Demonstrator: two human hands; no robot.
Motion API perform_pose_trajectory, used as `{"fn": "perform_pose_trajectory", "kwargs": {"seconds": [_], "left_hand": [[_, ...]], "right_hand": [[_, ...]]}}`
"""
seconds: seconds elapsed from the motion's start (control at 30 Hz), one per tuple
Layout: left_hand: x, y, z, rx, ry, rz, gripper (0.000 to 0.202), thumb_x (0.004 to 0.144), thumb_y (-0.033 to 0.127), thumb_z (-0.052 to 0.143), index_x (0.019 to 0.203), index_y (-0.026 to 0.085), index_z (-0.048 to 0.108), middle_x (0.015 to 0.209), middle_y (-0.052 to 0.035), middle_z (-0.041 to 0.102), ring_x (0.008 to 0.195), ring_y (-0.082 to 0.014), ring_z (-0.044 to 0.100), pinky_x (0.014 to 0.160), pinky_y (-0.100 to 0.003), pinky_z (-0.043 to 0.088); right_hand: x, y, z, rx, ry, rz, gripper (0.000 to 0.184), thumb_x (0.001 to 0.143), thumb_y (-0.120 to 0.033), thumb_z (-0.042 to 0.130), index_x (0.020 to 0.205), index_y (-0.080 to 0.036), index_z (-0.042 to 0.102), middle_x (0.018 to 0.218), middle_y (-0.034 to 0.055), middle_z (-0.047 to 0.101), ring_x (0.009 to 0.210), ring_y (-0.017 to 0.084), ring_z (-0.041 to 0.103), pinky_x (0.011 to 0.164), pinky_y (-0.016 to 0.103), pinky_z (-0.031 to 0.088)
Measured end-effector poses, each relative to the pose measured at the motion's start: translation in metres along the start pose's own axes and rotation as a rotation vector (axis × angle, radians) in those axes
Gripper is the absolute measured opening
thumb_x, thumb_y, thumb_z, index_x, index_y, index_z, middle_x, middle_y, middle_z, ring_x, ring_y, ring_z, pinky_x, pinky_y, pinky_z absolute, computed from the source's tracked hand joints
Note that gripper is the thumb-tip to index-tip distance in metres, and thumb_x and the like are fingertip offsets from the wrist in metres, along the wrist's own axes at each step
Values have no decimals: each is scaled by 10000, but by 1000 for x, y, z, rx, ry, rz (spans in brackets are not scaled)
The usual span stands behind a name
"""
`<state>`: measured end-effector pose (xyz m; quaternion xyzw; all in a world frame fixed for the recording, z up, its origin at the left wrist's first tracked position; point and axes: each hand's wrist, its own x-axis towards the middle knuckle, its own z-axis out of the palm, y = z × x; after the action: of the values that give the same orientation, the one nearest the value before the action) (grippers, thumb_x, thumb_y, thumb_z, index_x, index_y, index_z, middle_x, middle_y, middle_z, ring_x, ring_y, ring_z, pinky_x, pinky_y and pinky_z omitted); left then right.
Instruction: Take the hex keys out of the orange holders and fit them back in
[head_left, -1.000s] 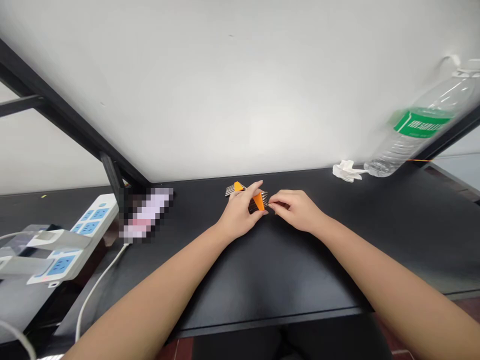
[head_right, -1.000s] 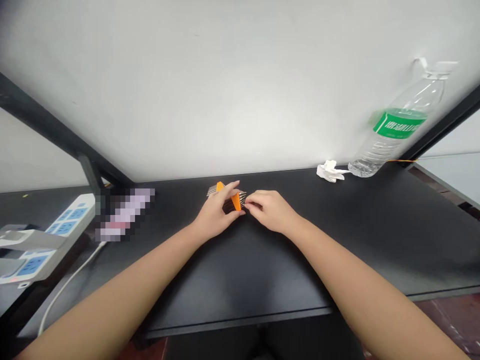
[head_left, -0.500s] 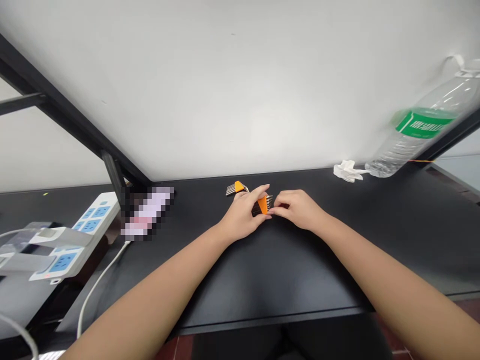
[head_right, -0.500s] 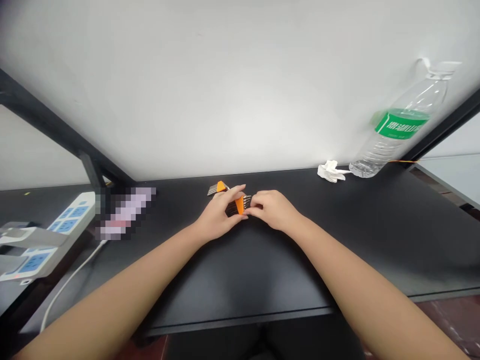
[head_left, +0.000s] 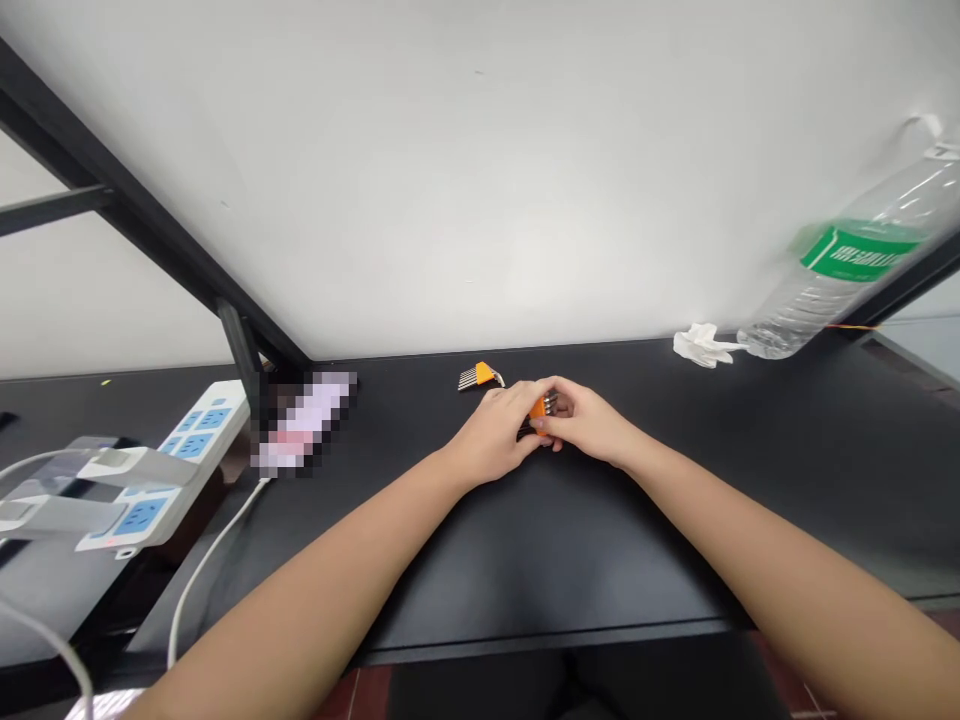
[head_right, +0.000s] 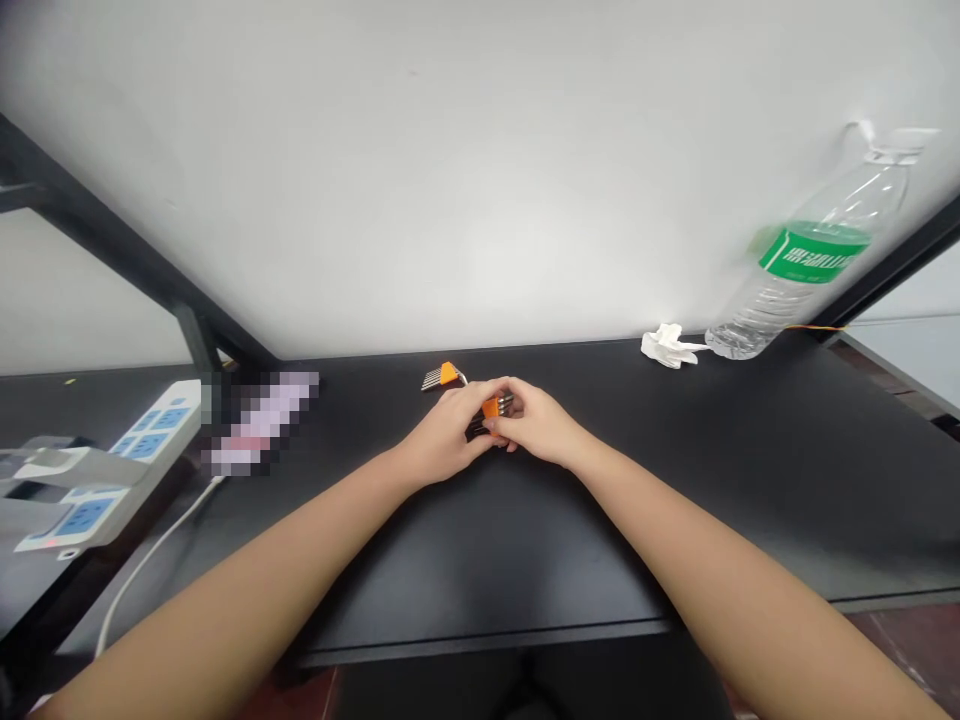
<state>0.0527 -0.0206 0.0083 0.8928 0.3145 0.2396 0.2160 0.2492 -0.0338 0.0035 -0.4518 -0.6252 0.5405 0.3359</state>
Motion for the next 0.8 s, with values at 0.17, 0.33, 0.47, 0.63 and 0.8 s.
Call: {"fn": "perform_pose_trajectory", "kwargs": {"seconds": [0.17,0.33,0.47,0.63,0.8], "left_hand": [[0,-7,-4,139,60,-3,679,899,314,695,1516,309,412,1503,-97,498,1386,-287,493,1153,-477,415],[1,-47,-18,431,230,-320,525,913,308,596,1422,207,520,1503,-147,498,1389,-356,453,1140,-558,380],[2,-72,-25,387,119,-511,689,917,443,588,1522,185,382,1367,-183,608,1342,-370,496,1077,-572,411],[5,-69,-22,329,125,-502,609,911,412,610,1474,243,449,1288,-123,662,1273,-340,530,1071,-572,391],[7,-49,-14,203,68,-464,626,800,380,734,1387,257,555,1188,-56,690,1149,-287,601,1066,-511,416]], "right_hand": [[6,6,-12,-36,86,40,366,871,-320,682,1211,-204,611,777,-2,659,635,146,635,546,270,545],[10,15,-43,-541,313,48,377,864,-365,677,1214,-224,673,817,15,695,717,170,648,638,291,502],[9,15,-69,-794,412,110,479,891,-465,638,1285,-195,670,823,51,701,748,216,650,604,304,449],[3,5,-59,-780,448,-63,312,927,-409,587,1116,-197,716,775,28,681,711,186,630,642,298,446],[4,4,-17,-695,178,-177,124,915,-314,623,940,-205,678,780,5,682,687,150,599,673,287,446]]}}
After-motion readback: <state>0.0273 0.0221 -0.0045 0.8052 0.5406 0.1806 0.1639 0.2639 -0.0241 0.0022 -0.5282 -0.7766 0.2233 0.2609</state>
